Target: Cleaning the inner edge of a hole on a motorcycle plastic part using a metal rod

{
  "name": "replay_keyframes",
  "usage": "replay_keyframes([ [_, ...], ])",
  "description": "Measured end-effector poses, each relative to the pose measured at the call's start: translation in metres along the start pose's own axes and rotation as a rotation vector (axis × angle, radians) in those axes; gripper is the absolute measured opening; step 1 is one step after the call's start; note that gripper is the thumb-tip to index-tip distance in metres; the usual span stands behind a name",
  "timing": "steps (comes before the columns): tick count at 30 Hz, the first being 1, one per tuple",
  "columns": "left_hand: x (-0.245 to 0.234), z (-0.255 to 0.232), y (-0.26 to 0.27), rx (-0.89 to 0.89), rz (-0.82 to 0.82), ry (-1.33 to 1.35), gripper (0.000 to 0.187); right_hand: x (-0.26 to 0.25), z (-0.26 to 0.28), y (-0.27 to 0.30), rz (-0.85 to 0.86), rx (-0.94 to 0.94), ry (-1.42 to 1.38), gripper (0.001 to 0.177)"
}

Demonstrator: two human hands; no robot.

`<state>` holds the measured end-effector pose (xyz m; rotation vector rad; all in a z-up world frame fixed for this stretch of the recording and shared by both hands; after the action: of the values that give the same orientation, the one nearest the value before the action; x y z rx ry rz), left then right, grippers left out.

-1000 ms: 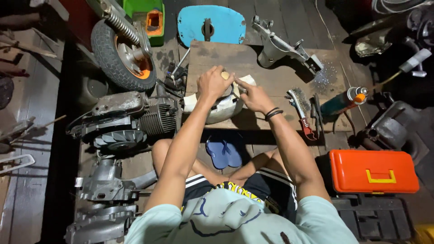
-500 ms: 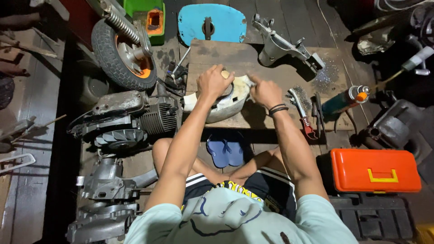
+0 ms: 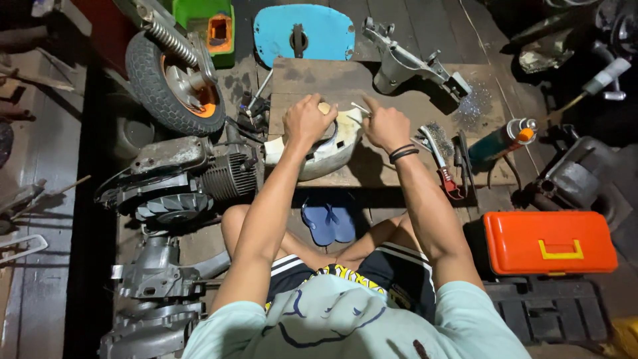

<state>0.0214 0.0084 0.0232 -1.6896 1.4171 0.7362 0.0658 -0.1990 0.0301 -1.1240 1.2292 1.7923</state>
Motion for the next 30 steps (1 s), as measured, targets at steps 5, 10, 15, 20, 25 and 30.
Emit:
replay_keyframes([
  [5,0.006,0.006,-0.003,-0.019,0.018,0.008,0.049,0.004,0.026,0.019,0.067,-0.104,-0.017,0.053],
  [10,-0.002,0.003,-0.008,-0.019,0.017,0.045,0.049,0.014,-0.02,-0.021,-0.051,0.028,-0.103,0.051],
  [15,0.001,0.001,-0.003,-0.011,-0.002,0.044,0.051,0.023,0.003,0.004,-0.009,-0.115,-0.68,0.054],
  [20,0.006,0.003,-0.001,-0.006,-0.019,0.018,0.05,0.019,-0.015,0.014,-0.216,-0.061,-0.855,0.042],
  [25,0.003,0.002,-0.005,0.005,-0.043,0.009,0.051,0.043,-0.016,-0.005,-0.21,-0.199,-0.674,0.051],
  [30,0.004,0.001,-0.004,-0.006,-0.019,0.004,0.051,0.075,-0.045,-0.029,-0.293,-0.028,-0.651,0.047],
])
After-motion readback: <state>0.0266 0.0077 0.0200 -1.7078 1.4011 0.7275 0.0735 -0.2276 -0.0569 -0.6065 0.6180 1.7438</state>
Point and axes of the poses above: each hand's wrist, its own y-axis away from the middle knuckle, its own x-axis out of the palm, z = x × y, the point moved 4 cm from there along -y, towards the middle knuckle, and after that the axes turned 14 degrees about z, right-handed, at the moved point
